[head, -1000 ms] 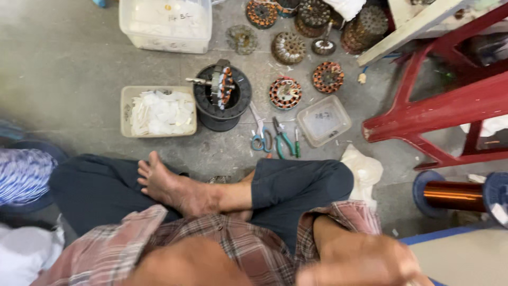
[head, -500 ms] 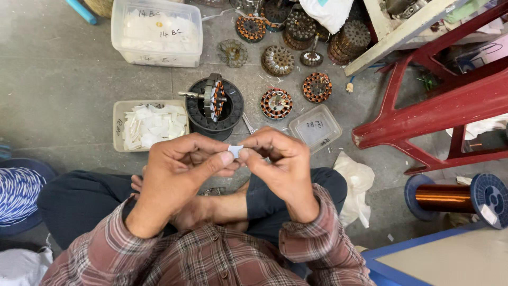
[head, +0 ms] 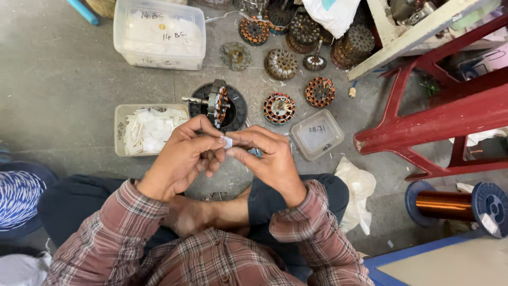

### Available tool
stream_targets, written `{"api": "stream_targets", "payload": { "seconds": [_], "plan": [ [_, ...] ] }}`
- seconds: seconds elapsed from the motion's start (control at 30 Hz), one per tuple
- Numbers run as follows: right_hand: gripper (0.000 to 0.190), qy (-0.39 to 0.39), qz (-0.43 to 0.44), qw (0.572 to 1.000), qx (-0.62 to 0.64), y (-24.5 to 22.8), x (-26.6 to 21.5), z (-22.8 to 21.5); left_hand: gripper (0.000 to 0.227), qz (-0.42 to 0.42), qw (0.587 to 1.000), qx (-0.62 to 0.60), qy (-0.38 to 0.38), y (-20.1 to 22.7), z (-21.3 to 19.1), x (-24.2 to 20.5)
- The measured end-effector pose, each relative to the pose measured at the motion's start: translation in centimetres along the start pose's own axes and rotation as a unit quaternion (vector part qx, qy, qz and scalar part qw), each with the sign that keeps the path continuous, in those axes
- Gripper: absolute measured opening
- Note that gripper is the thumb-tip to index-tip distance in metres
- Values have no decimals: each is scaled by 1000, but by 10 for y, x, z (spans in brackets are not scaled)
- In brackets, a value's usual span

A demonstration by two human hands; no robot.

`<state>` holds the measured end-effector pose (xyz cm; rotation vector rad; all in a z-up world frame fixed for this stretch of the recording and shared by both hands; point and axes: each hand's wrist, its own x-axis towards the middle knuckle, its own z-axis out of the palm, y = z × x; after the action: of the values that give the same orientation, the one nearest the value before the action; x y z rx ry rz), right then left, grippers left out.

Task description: The person sits on the floor and repeatedly cuts small white plastic strips with scissors, then inserts them into the slots of a cylindrical electrical component. The person uses pliers to adjust the strips within the component. The task involves repetitive cutting and insertion of insulating material into a motor or generator stator.

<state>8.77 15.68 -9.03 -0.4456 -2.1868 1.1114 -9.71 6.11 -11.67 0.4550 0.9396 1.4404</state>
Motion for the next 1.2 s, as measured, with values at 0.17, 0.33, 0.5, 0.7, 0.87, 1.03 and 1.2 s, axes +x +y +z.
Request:
{"api": "stream_targets", "payload": {
  "seconds": [0.17, 0.33, 0.5, 0.7, 0.87, 1.03, 1.2],
  "plan": [
    [23, 54, 77, 996, 0, 51, 28, 5, 11, 78, 978, 164, 107, 0, -11, 22],
    [20, 68, 168, 975, 130, 110, 66, 19, 26, 223, 884, 356, 206, -13, -30, 48],
    [16, 42, 166, 973, 156, 134, 84, 28, 35, 263, 848, 415, 202, -23, -46, 64],
    [14, 4, 182, 977, 114, 144, 92, 21, 36, 217, 882, 372, 190, -30, -52, 69],
    [15, -37, 219, 971, 87, 143, 100, 15, 39, 207, 888, 369, 180, -29, -54, 72],
    [18, -71, 261, 957, 108, 148, 110, 12, 40, 204, 893, 361, 176, -31, -57, 73],
    [26, -84, 321, 932, 146, 148, 117, 7, 40, 187, 895, 364, 176, -28, -55, 72]
  ]
}}
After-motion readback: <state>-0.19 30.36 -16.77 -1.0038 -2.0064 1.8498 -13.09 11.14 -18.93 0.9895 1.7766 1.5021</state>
